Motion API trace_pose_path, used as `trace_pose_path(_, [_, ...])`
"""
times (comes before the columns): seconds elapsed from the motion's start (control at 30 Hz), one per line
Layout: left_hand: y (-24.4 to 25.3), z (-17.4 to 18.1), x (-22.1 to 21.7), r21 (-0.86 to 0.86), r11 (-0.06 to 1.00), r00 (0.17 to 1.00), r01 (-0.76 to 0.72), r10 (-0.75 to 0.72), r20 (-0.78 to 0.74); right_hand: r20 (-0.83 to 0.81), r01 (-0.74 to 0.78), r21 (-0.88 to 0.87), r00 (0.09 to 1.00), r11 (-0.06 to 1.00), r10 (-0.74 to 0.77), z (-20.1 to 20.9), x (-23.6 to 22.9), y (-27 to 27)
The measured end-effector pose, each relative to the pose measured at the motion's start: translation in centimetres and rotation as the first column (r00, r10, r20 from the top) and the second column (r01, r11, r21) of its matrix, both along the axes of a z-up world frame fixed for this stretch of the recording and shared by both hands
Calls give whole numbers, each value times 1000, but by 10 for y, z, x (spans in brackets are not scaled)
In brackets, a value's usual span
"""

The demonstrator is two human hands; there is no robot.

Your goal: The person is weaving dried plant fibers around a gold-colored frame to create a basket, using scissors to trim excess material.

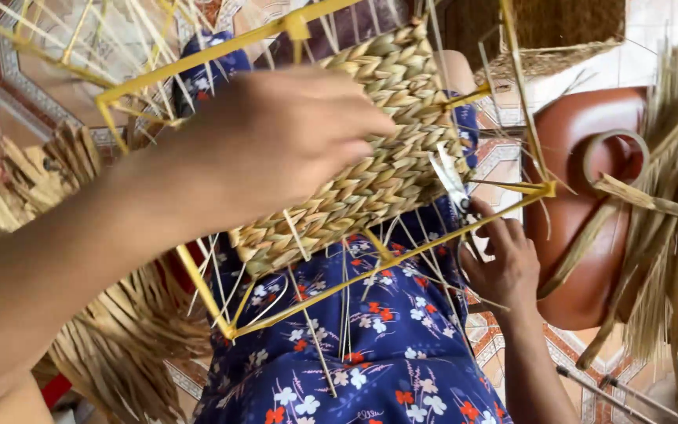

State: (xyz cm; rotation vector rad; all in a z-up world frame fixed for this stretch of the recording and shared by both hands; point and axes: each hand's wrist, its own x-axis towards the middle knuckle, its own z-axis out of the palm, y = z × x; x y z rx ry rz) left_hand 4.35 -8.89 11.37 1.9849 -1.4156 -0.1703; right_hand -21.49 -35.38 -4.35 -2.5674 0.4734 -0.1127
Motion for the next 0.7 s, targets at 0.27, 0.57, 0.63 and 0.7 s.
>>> trace_pose_path(0.27, [-138, -142, 8, 616, 773, 982, 149, -191, 2, -50, -70, -192, 997, 979, 61, -3, 16, -1])
trace_pose_path(0.57, [-149, -162, 22, 591, 806, 963, 38, -188, 195, 10, -96, -134, 995, 986, 98, -7, 31, -5])
trace_pose_path(0.63, [-148, -163, 23, 577, 815, 962, 49, -194, 193, -34, -89, -144, 996, 986, 85, -8, 34, -2])
trace_pose_path(0.7, [-150, -169, 24, 561, 826, 962, 59, -198, 191, -79, -85, -157, 994, 984, 73, -10, 35, -1])
